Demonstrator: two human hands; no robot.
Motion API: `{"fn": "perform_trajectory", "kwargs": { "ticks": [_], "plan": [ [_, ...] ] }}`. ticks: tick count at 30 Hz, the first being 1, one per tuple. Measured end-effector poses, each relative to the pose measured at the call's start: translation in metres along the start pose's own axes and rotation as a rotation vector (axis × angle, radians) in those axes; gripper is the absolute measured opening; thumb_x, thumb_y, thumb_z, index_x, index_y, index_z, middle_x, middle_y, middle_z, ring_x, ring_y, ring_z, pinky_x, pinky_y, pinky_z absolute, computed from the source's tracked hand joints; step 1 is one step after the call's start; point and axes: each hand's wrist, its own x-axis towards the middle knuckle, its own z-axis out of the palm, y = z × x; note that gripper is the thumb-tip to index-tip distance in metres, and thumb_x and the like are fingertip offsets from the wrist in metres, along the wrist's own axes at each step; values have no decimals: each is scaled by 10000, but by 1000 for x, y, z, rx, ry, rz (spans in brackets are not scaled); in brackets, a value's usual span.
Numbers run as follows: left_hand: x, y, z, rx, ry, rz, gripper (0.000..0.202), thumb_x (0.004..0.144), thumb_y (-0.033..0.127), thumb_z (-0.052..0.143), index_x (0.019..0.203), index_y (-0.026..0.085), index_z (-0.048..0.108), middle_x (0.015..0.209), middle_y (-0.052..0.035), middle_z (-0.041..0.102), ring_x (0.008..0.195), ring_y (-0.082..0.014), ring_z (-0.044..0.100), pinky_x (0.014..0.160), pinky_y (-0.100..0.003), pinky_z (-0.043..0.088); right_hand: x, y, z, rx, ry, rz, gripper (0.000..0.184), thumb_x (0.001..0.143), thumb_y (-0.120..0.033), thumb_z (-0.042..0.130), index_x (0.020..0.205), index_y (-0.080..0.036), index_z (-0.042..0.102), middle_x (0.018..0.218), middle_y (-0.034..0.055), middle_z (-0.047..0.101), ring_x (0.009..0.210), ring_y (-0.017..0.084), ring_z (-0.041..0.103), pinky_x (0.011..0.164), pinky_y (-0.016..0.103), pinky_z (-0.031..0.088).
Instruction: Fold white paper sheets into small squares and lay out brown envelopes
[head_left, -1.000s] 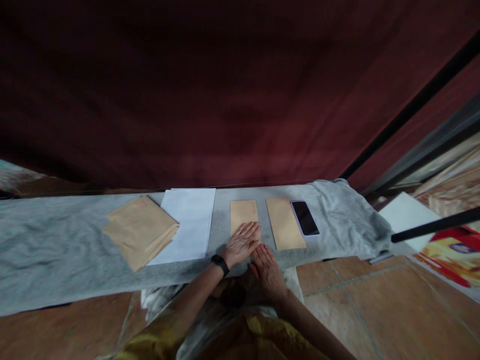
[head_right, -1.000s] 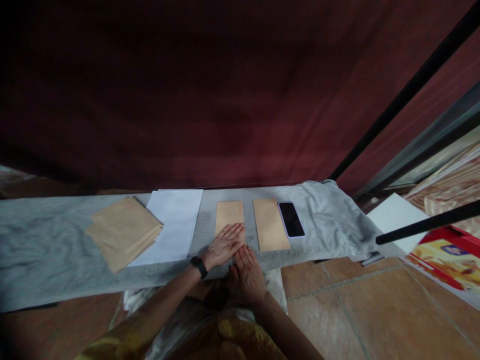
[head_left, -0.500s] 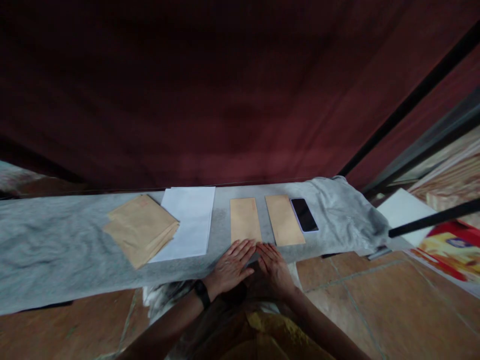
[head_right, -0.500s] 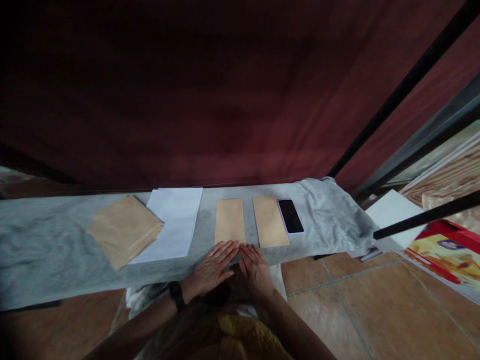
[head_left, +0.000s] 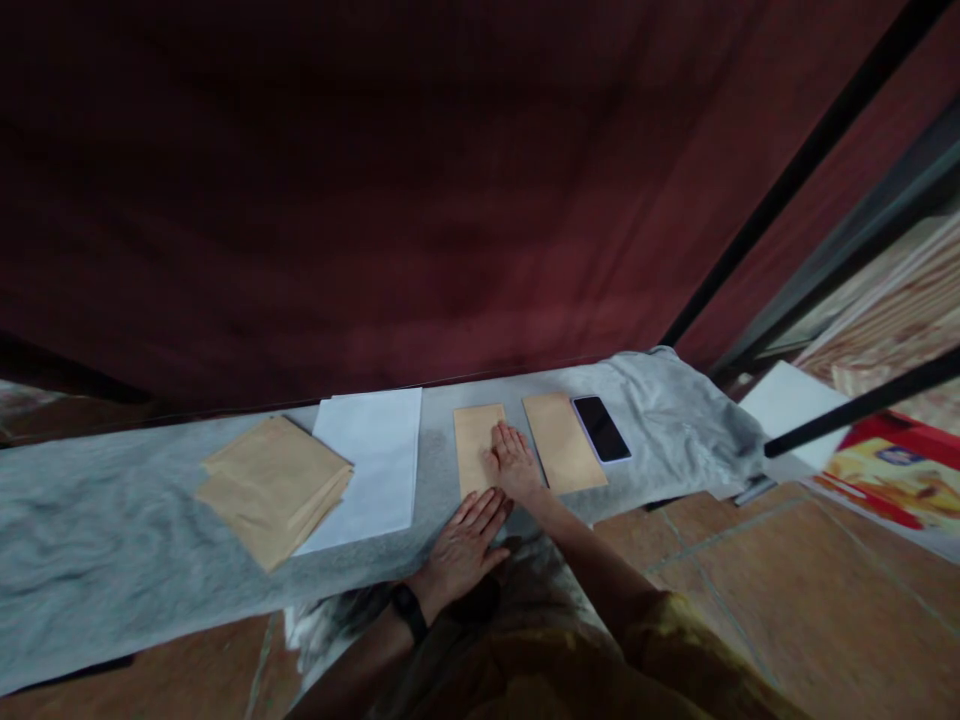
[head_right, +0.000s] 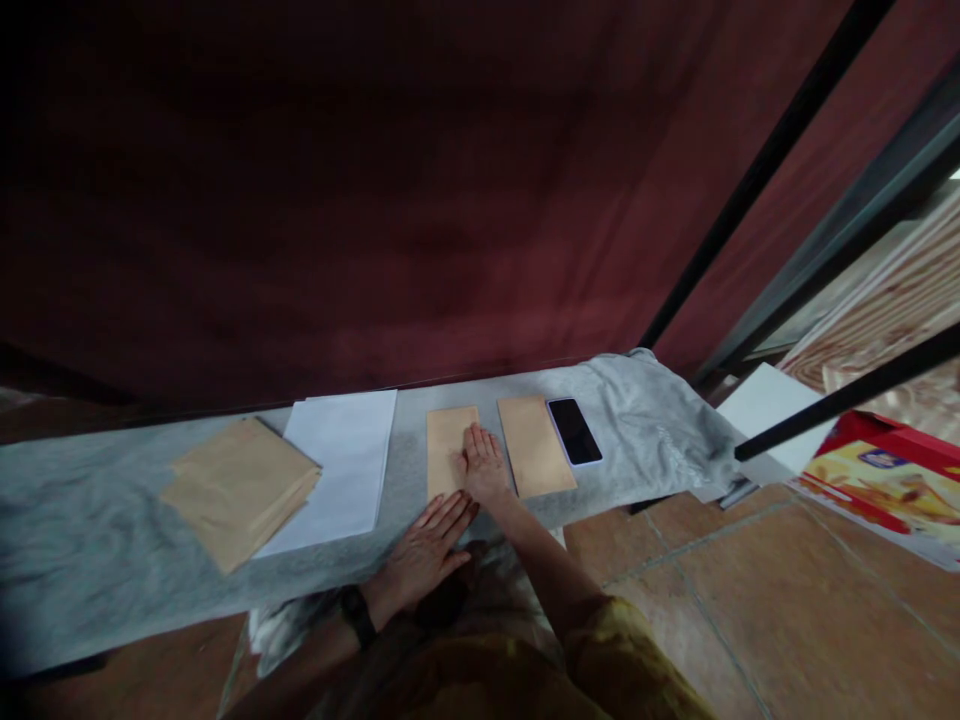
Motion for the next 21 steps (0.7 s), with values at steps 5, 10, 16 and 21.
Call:
{"fn": "perform_trajectory", "kwargs": {
  "ticks": [5, 10, 16, 21],
  "plan": [
    [-3, 1, -3, -4, 4, 10, 668, 1004, 559, 372, 1577, 247, 229, 1608, -61, 351, 1478, -202, 323, 1225, -424, 235, -1, 2, -1, 29, 8, 31, 545, 1040, -319, 406, 1500, -27, 380, 1543, 221, 399, 1470, 273, 336, 1212, 465, 277],
    [-7, 2, -3, 3, 8, -1, 666, 1004, 542, 387, 1575, 231, 240, 1596, -74, 369, 1470, -212, 345, 1222, -440, 257, -30, 5, -7, 34, 3, -31, 545, 1027, -290, 412, 1514, -53, 356, 1559, 199, 386, 1473, 264, 331, 1210, 473, 292],
    [-11, 4, 2, 11, 44, -12, 721, 991, 537, 419, 1585, 196, 196, 1589, -97, 375, 1461, -230, 363, 1211, -451, 301, -69, 3, -20, 26, 24, -44, 576, 1019, -317, 421, 1537, -83, 328, 1552, 168, 414, 1458, 258, 359, 1198, 456, 326],
    [-28, 7, 10, 52, 114, -80, 748, 974, 518, 457, 1583, 164, 207, 1572, -129, 398, 1436, -273, 405, 1166, -464, 384, -104, 0, -35, 14, 14, -143, 636, 1013, -348, 447, 1563, -90, 260, 1572, 168, 379, 1451, 260, 369, 1189, 446, 351]
  ]
}}
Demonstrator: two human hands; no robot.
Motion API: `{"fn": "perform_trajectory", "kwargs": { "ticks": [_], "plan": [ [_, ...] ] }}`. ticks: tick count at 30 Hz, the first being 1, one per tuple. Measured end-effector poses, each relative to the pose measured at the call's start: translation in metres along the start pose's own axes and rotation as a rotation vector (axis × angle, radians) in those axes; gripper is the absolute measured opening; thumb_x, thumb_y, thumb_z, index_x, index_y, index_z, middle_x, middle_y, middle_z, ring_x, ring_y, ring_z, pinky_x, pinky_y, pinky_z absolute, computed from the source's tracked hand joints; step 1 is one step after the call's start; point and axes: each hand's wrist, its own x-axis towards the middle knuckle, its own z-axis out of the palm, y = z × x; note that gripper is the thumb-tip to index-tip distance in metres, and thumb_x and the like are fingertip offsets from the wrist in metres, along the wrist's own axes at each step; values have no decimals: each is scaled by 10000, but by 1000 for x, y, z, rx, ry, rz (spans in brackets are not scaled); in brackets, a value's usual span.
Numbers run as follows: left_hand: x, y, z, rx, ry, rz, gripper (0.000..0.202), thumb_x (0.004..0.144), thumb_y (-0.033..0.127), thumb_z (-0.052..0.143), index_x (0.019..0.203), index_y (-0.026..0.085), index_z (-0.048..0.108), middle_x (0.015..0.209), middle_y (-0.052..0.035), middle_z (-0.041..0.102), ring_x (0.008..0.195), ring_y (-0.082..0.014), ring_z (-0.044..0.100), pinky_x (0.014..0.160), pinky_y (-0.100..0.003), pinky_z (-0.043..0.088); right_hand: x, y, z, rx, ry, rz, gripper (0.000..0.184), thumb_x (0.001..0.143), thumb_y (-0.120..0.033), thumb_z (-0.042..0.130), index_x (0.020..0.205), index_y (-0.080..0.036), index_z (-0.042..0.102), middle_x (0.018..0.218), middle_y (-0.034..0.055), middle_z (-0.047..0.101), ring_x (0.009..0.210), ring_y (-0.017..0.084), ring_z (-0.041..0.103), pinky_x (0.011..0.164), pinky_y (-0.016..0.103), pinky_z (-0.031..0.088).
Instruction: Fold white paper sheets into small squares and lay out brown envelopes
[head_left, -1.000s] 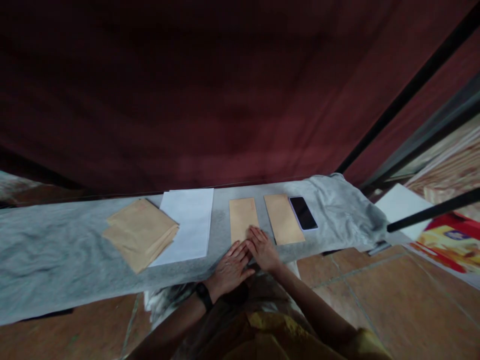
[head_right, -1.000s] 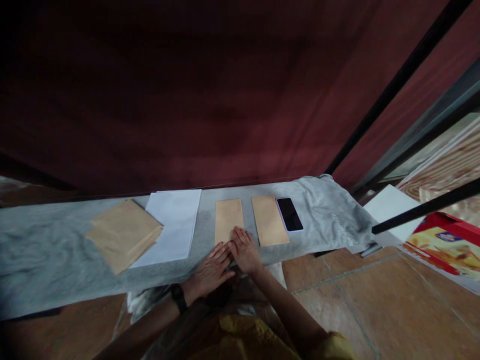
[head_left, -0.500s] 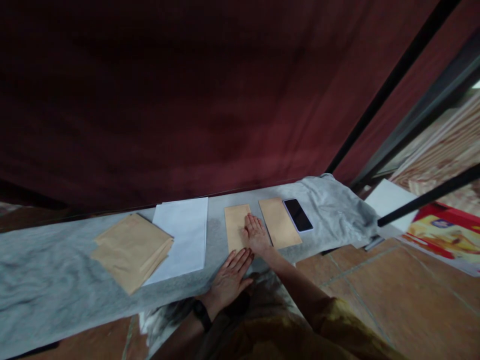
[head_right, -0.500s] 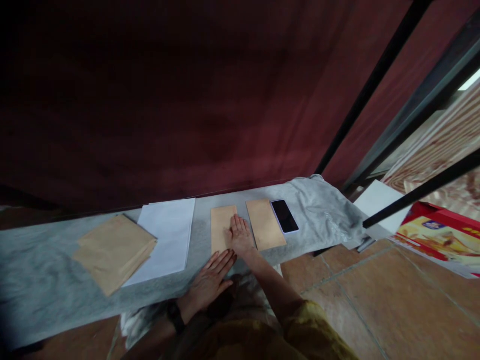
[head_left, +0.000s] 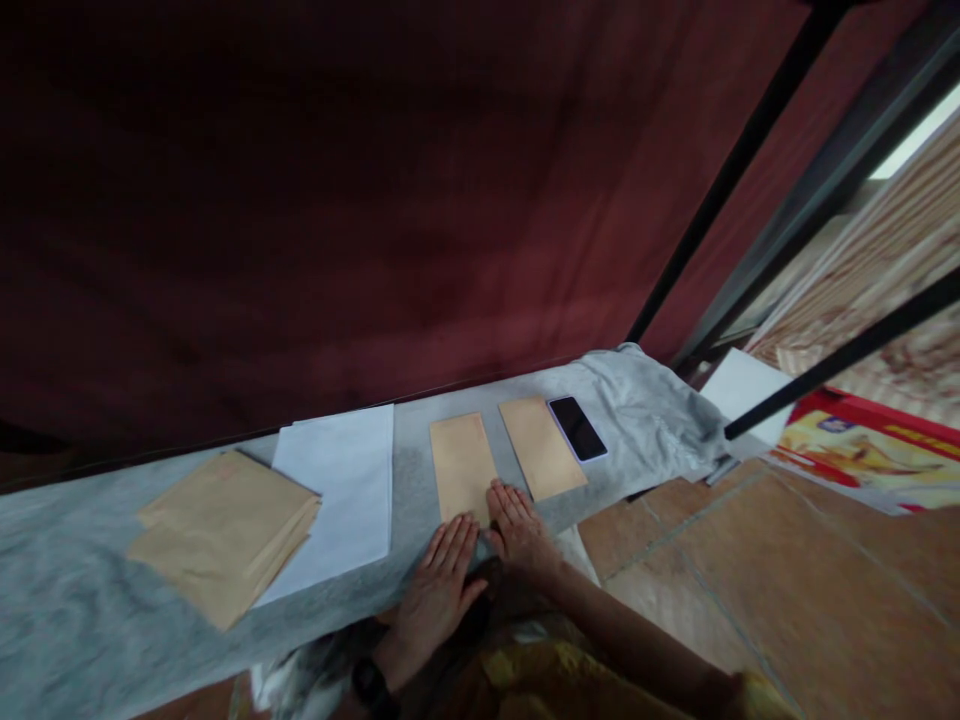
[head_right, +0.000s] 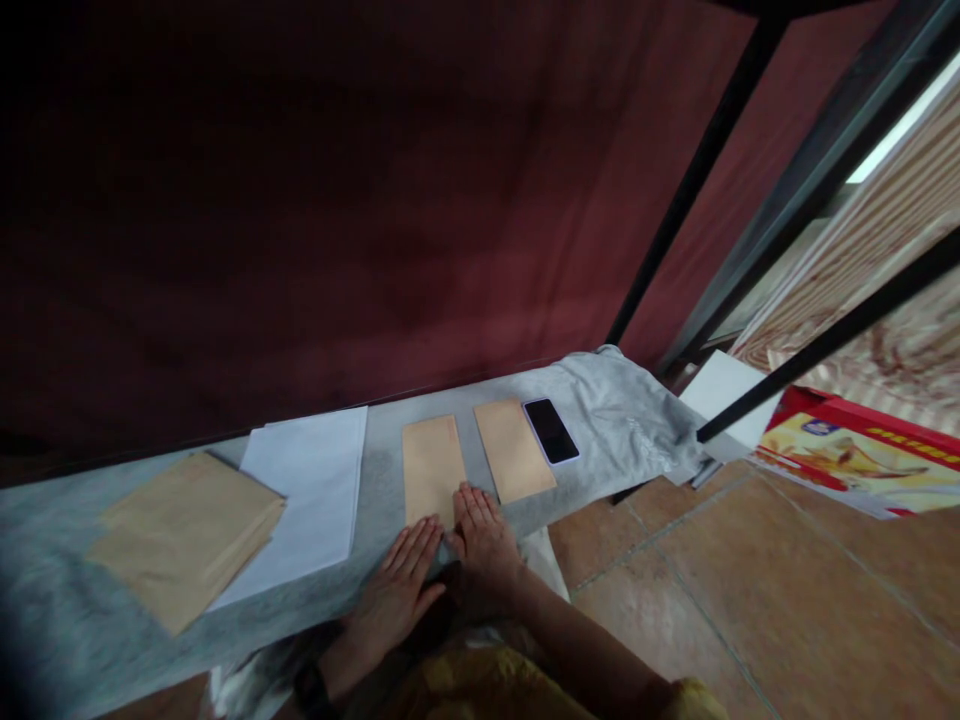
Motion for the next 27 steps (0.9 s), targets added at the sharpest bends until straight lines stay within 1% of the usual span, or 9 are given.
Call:
{"fn": "perform_trajectory", "kwargs": {
  "ticks": [3, 6, 9, 12, 16, 20, 22, 25, 27],
  "plan": [
    [-10, 0, 0, -14, 20, -56, 681, 979, 486, 451, 1559, 170, 284, 1550, -130, 434, 1414, -283, 437, 1130, -462, 437, -18, -2, -9, -6, -11, -35, 649, 1012, -356, 454, 1566, -92, 245, 1579, 171, 364, 1458, 264, 356, 1178, 455, 376],
    [-10, -2, -1, -90, 31, -158, 537, 997, 415, 410, 1478, 178, 433, 1517, -124, 484, 1375, -281, 490, 1097, -453, 476, -27, -3, -13, -9, -7, -48, 644, 1017, -369, 439, 1565, -88, 248, 1573, 167, 379, 1467, 264, 338, 1173, 459, 386],
    [5, -5, -5, -247, 85, -352, 450, 1003, 366, 356, 1365, 185, 552, 1456, -126, 554, 1304, -276, 565, 1064, -440, 505, -29, -5, -13, -15, -1, -32, 651, 1006, -361, 462, 1558, -77, 265, 1571, 169, 383, 1468, 271, 335, 1177, 456, 383],
    [25, -8, -12, -483, 144, -599, 433, 981, 432, 391, 1269, 199, 614, 1322, -132, 655, 1196, -286, 641, 1018, -441, 526, -27, -8, -10, -20, 9, 6, 666, 982, -341, 505, 1552, -75, 285, 1554, 177, 409, 1453, 275, 362, 1181, 468, 376],
    [41, -17, -20, -854, 121, -880, 502, 830, 583, 599, 1153, 203, 660, 1046, -93, 741, 970, -276, 712, 863, -412, 574, -24, -10, -8, 1, 0, 45, 653, 960, -339, 549, 1531, -98, 344, 1536, 162, 443, 1423, 264, 410, 1189, 458, 364],
    [44, -30, -23, -1178, 122, -1144, 555, 649, 551, 768, 1048, 177, 673, 878, -52, 724, 779, -202, 702, 688, -313, 573, -21, -9, -10, 45, -26, 72, 611, 962, -332, 542, 1509, -107, 388, 1533, 154, 452, 1403, 268, 438, 1179, 453, 375],
    [48, -33, -25, -1251, 79, -1183, 508, 625, 519, 786, 989, 180, 677, 816, -34, 715, 688, -171, 683, 602, -273, 547, -19, -10, -12, 73, -26, 89, 586, 964, -332, 538, 1494, -115, 413, 1523, 149, 467, 1392, 270, 451, 1174, 452, 381],
    [57, -30, -27, -1224, 19, -1143, 388, 630, 500, 758, 852, 203, 647, 691, 6, 679, 557, -160, 653, 480, -247, 493, -16, -10, -15, 118, -18, 107, 538, 953, -292, 546, 1463, -148, 455, 1490, 130, 512, 1372, 258, 474, 1165, 445, 396],
    [63, -24, -29, -1246, 74, -1107, 357, 639, 499, 736, 818, 220, 603, 679, 30, 663, 543, -165, 667, 463, -248, 494, -15, -10, -17, 168, 2, 135, 529, 939, -237, 537, 1457, -167, 458, 1459, 124, 543, 1353, 249, 494, 1143, 431, 426]
  ]
}}
